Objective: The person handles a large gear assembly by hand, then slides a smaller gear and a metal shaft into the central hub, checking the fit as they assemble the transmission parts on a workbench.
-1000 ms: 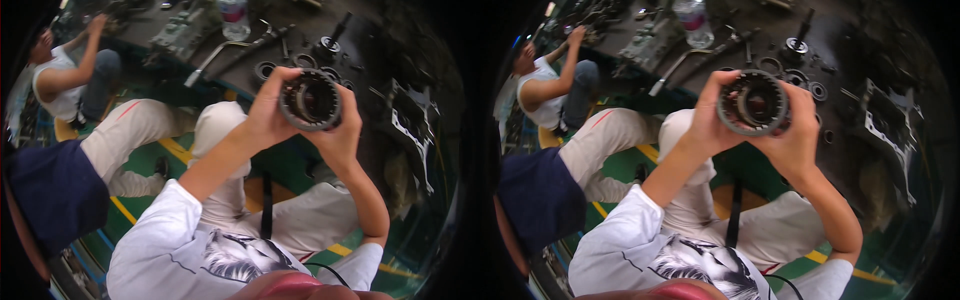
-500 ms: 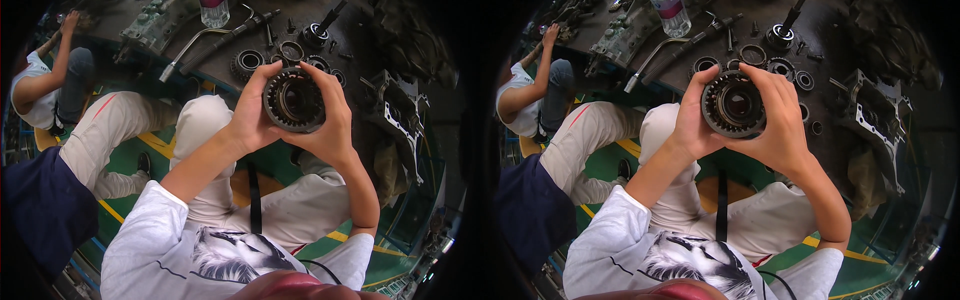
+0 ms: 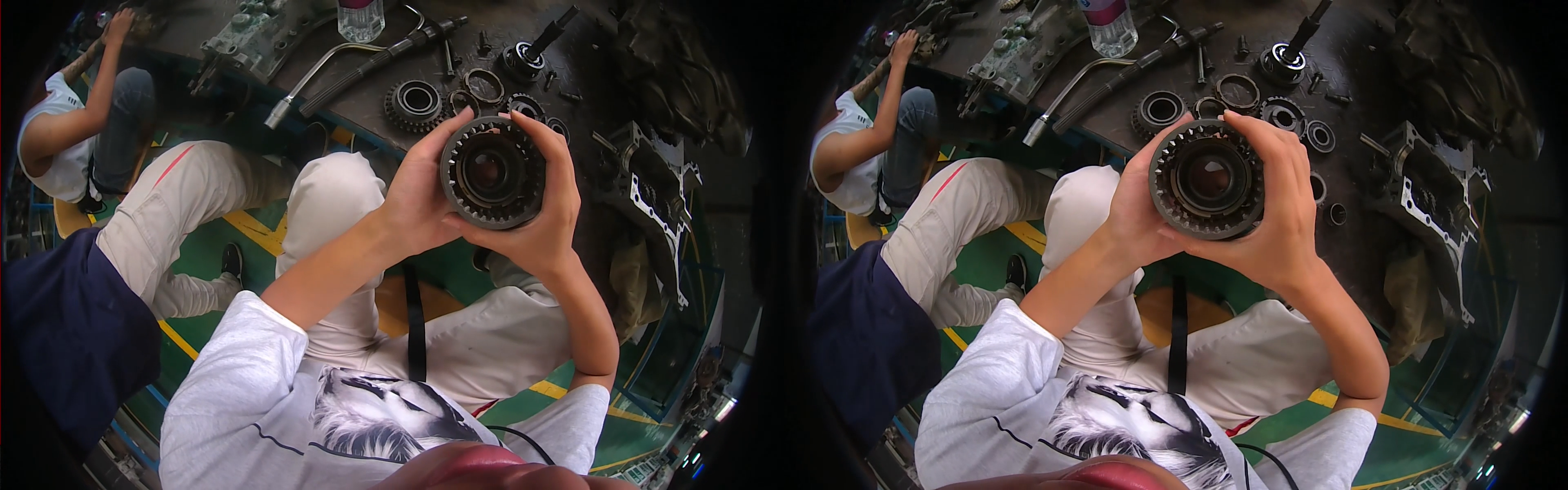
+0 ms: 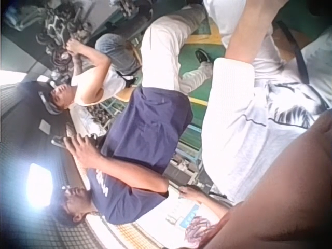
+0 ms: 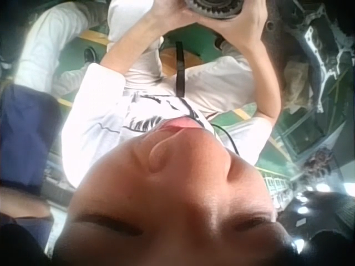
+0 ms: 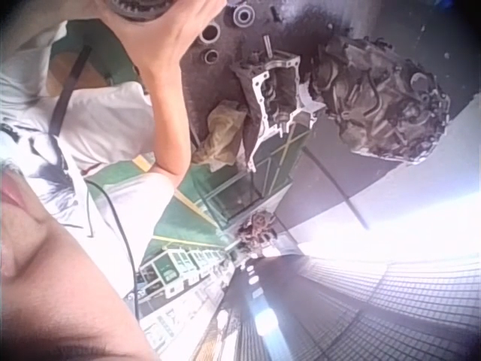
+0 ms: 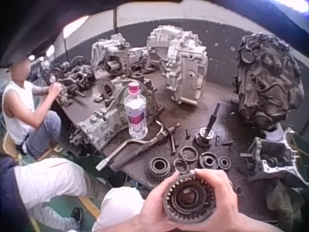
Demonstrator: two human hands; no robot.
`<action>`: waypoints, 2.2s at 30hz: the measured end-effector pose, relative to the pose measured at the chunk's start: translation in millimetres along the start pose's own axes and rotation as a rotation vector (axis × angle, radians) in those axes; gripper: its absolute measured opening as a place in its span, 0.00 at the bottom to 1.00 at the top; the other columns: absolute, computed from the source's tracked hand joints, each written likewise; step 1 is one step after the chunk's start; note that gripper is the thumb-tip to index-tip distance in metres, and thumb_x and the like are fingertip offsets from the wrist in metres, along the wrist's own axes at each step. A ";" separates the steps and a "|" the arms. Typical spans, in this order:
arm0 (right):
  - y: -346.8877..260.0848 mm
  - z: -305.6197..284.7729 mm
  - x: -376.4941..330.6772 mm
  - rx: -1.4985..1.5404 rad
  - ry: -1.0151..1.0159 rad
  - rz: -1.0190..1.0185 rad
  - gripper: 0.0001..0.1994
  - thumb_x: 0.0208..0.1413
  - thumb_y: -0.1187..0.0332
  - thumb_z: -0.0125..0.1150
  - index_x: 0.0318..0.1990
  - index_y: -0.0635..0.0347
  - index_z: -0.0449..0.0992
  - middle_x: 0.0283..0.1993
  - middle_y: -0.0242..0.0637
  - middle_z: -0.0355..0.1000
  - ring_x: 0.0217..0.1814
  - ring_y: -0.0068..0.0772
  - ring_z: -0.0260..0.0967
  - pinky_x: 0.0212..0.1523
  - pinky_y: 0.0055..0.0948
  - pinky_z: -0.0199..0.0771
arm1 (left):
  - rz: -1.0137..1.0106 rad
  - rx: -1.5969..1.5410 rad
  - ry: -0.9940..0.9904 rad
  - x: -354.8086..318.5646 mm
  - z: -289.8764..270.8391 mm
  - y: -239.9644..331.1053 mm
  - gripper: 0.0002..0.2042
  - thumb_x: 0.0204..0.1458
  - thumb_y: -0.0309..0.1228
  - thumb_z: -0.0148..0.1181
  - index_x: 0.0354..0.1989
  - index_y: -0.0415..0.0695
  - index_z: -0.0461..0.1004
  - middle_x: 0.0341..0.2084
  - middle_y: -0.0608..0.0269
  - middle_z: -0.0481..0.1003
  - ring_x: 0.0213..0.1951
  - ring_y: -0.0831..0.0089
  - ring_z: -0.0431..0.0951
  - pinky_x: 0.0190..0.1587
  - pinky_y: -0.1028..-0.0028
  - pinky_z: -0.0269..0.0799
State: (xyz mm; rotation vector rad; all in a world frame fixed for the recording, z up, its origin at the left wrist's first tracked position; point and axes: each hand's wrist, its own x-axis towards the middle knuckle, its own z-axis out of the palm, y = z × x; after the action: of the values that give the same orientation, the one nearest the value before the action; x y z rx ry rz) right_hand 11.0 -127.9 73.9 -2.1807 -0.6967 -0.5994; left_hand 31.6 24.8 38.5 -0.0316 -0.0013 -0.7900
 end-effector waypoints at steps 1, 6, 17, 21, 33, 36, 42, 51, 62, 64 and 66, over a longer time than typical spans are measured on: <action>-0.5 0.4 0.0 0.000 -0.001 0.000 0.47 0.23 0.65 0.83 0.58 0.65 0.64 0.52 0.44 0.68 0.54 0.40 0.70 0.55 0.34 0.70 | 0.012 0.002 -0.024 -1.4 -0.3 -0.6 0.20 0.65 0.44 0.39 0.48 0.42 0.73 0.43 0.61 0.77 0.45 0.70 0.79 0.49 0.69 0.77; -0.7 -0.9 1.3 -0.051 -0.010 0.001 0.47 0.22 0.63 0.83 0.56 0.65 0.65 0.52 0.45 0.68 0.55 0.42 0.68 0.55 0.36 0.70 | 0.008 0.013 -0.003 -1.5 -0.2 1.0 0.20 0.65 0.44 0.38 0.49 0.42 0.72 0.43 0.61 0.77 0.44 0.71 0.79 0.49 0.70 0.77; -1.9 -0.6 6.0 -0.182 -0.077 -0.050 0.46 0.19 0.63 0.81 0.55 0.64 0.67 0.54 0.45 0.68 0.60 0.48 0.62 0.58 0.41 0.65 | 0.035 0.068 0.165 -7.1 5.1 3.2 0.20 0.65 0.45 0.37 0.47 0.44 0.72 0.43 0.63 0.77 0.45 0.73 0.78 0.50 0.70 0.75; -9.9 -3.6 7.6 -0.190 -0.103 -0.013 0.47 0.18 0.64 0.81 0.55 0.64 0.67 0.56 0.45 0.67 0.61 0.51 0.61 0.60 0.43 0.63 | -0.007 0.009 -0.033 -10.5 -1.7 4.4 0.21 0.66 0.45 0.36 0.51 0.43 0.71 0.46 0.61 0.76 0.47 0.71 0.77 0.52 0.68 0.73; -15.0 3.0 20.8 -0.234 -0.200 -0.108 0.29 0.41 0.60 0.64 0.52 0.65 0.70 0.49 0.49 0.67 0.47 0.53 0.66 0.48 0.41 0.68 | 0.028 0.020 -0.081 -3.6 -5.0 -9.4 0.18 0.67 0.41 0.32 0.56 0.47 0.64 0.49 0.61 0.73 0.52 0.70 0.73 0.58 0.68 0.66; -25.6 7.2 26.3 -0.299 -0.233 -0.073 0.28 0.38 0.61 0.65 0.51 0.62 0.71 0.48 0.48 0.67 0.47 0.53 0.66 0.49 0.43 0.68 | 0.028 0.026 0.084 -7.4 2.9 -7.1 0.19 0.65 0.46 0.36 0.52 0.48 0.69 0.45 0.63 0.75 0.48 0.71 0.76 0.54 0.70 0.69; -24.9 13.3 14.6 -0.145 -0.200 0.233 0.27 0.45 0.67 0.59 0.56 0.65 0.67 0.53 0.52 0.65 0.56 0.55 0.64 0.57 0.40 0.62 | 0.001 0.067 0.005 2.6 -4.8 -21.6 0.20 0.64 0.51 0.39 0.43 0.52 0.75 0.29 0.70 0.79 0.35 0.79 0.77 0.45 0.76 0.70; -32.6 10.7 7.9 -0.325 -0.196 0.083 0.35 0.42 0.69 0.64 0.62 0.62 0.63 0.58 0.51 0.64 0.62 0.54 0.60 0.63 0.43 0.57 | -0.007 0.028 -0.130 3.3 -17.3 -13.7 0.21 0.65 0.48 0.38 0.47 0.49 0.74 0.42 0.70 0.78 0.42 0.77 0.78 0.49 0.74 0.73; -32.2 17.1 11.0 -0.329 -0.132 0.030 0.30 0.41 0.70 0.63 0.56 0.66 0.67 0.52 0.51 0.65 0.54 0.55 0.63 0.55 0.44 0.64 | 0.003 0.027 -0.064 -2.7 -5.1 -16.7 0.21 0.65 0.48 0.36 0.49 0.51 0.73 0.44 0.69 0.77 0.45 0.75 0.76 0.52 0.71 0.71; -33.7 17.6 11.7 -0.331 -0.128 0.029 0.30 0.41 0.70 0.63 0.56 0.66 0.68 0.52 0.51 0.65 0.54 0.55 0.63 0.55 0.43 0.64 | 0.008 0.043 -0.140 0.5 -11.6 -16.0 0.20 0.65 0.48 0.36 0.50 0.51 0.73 0.45 0.69 0.77 0.46 0.75 0.76 0.52 0.71 0.70; -36.0 16.2 12.8 -0.357 -0.127 -0.015 0.30 0.40 0.70 0.63 0.56 0.66 0.67 0.51 0.51 0.66 0.54 0.55 0.64 0.55 0.43 0.64 | 0.002 0.062 -0.176 1.7 -15.2 -15.1 0.20 0.65 0.47 0.37 0.50 0.50 0.73 0.45 0.69 0.76 0.45 0.75 0.76 0.53 0.71 0.70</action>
State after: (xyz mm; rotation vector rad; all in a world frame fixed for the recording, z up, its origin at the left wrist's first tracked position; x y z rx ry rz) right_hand 0.6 -91.4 90.4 -2.5641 -0.7162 -0.6353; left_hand 21.9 12.5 23.7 -0.0421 -0.1921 -0.7826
